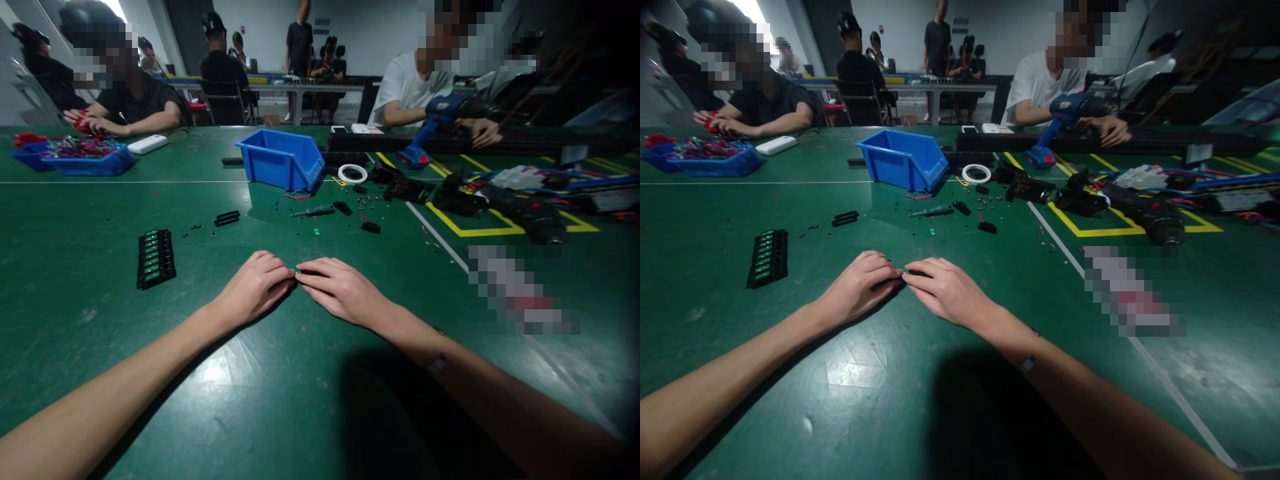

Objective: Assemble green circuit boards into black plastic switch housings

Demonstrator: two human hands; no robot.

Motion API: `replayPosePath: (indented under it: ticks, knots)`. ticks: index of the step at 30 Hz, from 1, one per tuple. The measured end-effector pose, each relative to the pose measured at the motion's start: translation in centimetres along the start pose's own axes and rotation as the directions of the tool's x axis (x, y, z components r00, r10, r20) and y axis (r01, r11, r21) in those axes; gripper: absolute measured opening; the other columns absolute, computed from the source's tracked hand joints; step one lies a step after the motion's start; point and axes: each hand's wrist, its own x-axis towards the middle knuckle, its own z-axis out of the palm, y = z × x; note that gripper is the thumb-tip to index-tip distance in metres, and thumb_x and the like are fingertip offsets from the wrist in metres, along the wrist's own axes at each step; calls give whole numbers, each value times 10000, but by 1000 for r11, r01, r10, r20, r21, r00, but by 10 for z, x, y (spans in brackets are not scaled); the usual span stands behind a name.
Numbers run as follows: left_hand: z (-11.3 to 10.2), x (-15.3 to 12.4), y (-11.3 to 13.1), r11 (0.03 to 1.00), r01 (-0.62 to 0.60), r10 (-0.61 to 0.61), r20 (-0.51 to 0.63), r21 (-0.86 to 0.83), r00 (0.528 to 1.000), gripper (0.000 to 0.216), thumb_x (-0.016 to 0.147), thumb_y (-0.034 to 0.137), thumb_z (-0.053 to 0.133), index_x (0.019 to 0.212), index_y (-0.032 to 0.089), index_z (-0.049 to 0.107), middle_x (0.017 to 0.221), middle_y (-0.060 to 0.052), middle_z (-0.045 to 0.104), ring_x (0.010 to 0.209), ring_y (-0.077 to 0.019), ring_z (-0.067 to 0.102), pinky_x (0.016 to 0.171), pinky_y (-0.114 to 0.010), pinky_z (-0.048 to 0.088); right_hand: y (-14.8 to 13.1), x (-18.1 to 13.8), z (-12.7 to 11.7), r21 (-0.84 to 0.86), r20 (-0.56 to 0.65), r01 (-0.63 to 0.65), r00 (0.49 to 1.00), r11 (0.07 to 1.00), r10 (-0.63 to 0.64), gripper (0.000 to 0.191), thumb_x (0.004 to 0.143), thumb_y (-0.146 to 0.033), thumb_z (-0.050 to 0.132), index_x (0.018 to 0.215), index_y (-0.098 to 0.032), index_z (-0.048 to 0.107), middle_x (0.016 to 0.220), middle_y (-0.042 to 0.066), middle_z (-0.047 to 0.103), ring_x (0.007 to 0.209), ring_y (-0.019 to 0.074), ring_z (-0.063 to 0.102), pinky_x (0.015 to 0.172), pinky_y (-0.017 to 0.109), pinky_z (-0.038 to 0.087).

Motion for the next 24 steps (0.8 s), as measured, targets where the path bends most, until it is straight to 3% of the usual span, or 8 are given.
replayPosePath:
  ticks: [24]
  knots:
    - [-1,-1,0,995,-30,31,-10,91,999,150,1020,274,532,1050,192,654,955,-51,726,888,-180,651,1005,-437,438,2,2,0,37,5,30,1000,999,-30,293,984,-193,563,1250,-216,686,1248,92,701,1151,249,640,1015,462,527]
